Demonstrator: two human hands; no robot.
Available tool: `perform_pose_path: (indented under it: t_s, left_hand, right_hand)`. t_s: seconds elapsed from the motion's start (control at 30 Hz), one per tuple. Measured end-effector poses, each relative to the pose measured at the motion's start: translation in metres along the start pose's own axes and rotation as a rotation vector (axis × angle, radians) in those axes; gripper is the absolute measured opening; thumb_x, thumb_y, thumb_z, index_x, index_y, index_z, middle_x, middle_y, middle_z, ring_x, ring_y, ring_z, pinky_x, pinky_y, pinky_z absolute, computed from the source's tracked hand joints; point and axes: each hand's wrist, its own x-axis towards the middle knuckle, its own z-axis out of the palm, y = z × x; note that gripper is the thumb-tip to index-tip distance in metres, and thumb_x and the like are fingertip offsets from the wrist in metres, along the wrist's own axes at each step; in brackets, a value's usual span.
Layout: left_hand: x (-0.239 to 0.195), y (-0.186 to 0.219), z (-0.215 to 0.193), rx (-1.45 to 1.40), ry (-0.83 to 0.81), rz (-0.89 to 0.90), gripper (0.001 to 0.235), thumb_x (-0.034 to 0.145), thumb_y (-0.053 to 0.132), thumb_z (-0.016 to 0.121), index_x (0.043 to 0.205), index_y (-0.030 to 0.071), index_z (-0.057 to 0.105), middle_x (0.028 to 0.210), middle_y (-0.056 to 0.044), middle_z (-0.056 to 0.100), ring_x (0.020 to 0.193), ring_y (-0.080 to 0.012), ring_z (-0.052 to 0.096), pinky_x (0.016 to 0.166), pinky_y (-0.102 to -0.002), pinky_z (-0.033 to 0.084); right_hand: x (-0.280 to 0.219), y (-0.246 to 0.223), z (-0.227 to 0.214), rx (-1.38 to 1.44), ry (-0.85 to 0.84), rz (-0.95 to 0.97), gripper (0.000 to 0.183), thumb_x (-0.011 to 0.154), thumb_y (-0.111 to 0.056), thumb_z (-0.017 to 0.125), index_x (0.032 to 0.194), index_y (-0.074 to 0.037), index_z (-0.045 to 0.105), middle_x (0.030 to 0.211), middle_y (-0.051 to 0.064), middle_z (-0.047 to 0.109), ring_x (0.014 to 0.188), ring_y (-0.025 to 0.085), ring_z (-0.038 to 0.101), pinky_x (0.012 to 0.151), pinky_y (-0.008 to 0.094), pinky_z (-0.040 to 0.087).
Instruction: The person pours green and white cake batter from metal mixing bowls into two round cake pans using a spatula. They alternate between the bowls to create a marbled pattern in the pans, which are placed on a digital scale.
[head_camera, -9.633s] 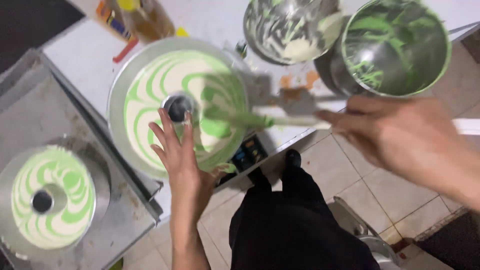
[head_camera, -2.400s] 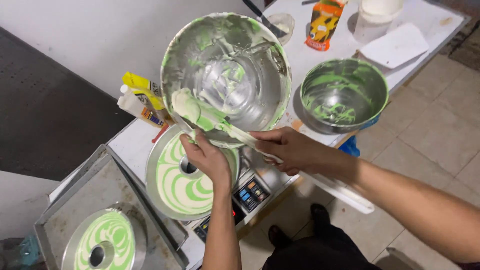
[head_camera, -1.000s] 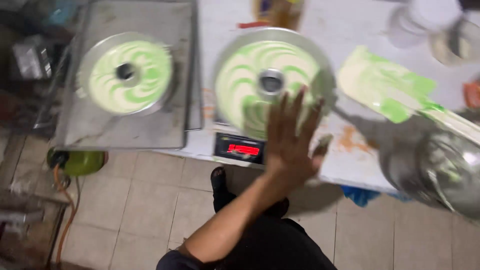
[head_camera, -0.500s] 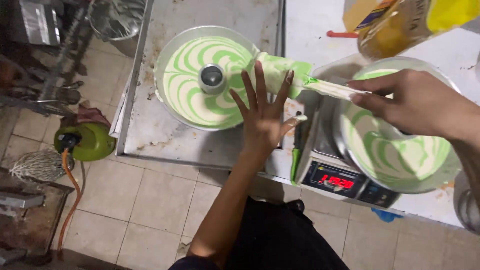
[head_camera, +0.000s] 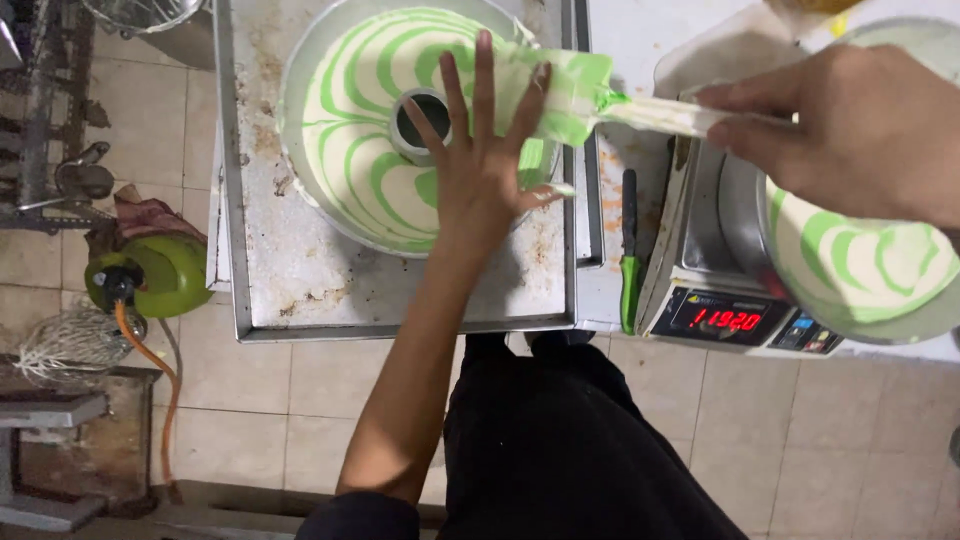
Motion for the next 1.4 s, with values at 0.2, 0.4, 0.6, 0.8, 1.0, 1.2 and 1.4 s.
perform_pose_path:
  t_s: [0.2,0.4,0.6,0.8,1.0,1.2,1.4]
  left_hand:
    - [0.030,-0.028,0.078,0.110,0.556,0.094,0.175,0.054,0.115,0.077,0.169,0.032,-0.026,0.167,-0.014,-0.046,0.155,-0.0414,-0.036,0.120,-0.083,-0.004]
    - [0.015,-0.041,0.061,0.136,0.329,0.108,0.163,0.073,0.109,0.094,0.175,0.036,-0.010,0.169,-0.020,-0.029,0.156,-0.0497,-0.023,0.120,-0.088,0.010]
    - [0.021,-0.048,0.063,0.171,0.343,0.104,0.159,0.075,0.107,0.093,0.177,0.036,-0.006,0.168,-0.020,-0.029,0.155,-0.0483,-0.021,0.120,-0.085,0.015]
    - [0.019,-0.049,0.060,0.264,0.375,0.114,0.157,0.074,0.114,0.086,0.178,0.033,-0.001,0.168,-0.022,-0.023,0.155,-0.0489,-0.016,0.118,-0.084,0.023]
    - [0.018,-0.064,0.075,0.335,0.521,0.140,0.150,0.070,0.114,0.080,0.179,0.032,0.017,0.170,-0.022,-0.022,0.158,-0.0463,-0.015,0.115,-0.082,0.024]
    - [0.014,-0.070,0.062,-0.126,0.365,0.212,0.157,0.071,0.077,0.112,0.174,0.032,0.002,0.175,-0.012,-0.019,0.165,-0.0470,-0.007,0.121,-0.088,0.005]
    - [-0.004,-0.034,0.020,-0.186,0.308,0.312,0.155,0.058,0.063,0.110,0.171,0.027,0.010,0.173,-0.019,-0.010,0.160,-0.0515,-0.004,0.119,-0.085,0.005]
  right_hand:
    - [-0.004,0.001,0.007,0.053,0.067,-0.027,0.038,0.105,-0.043,0.061,0.139,-0.036,0.076,0.063,0.019,0.075,0.057,0.036,0.066,0.062,0.045,0.049]
    - [-0.011,0.002,0.016,0.129,0.098,-0.103,0.037,0.111,-0.037,0.059,0.142,-0.027,0.076,0.063,0.006,0.071,0.050,0.027,0.058,0.049,0.042,0.040]
    - [-0.010,0.011,0.028,0.208,0.096,-0.141,0.046,0.111,-0.039,0.055,0.147,-0.016,0.069,0.123,0.009,0.075,0.101,0.029,0.069,0.079,0.041,0.048]
    - [-0.016,0.013,0.030,0.114,0.111,-0.108,0.042,0.113,-0.043,0.057,0.147,-0.025,0.073,0.055,0.007,0.065,0.045,0.026,0.053,0.047,0.040,0.036]
    - [-0.022,0.020,0.032,0.197,0.093,-0.060,0.038,0.112,-0.042,0.058,0.143,-0.028,0.075,0.055,0.008,0.063,0.044,0.026,0.050,0.047,0.040,0.033]
    - [-0.041,0.042,0.027,0.372,0.039,0.106,0.036,0.101,-0.046,0.065,0.132,-0.034,0.078,0.041,0.018,0.046,0.040,0.030,0.038,0.050,0.040,0.027]
    - [-0.106,0.088,0.020,0.822,0.048,0.388,0.040,0.097,-0.020,0.074,0.137,-0.023,0.077,0.063,0.018,0.057,0.050,0.025,0.031,0.045,0.038,0.023]
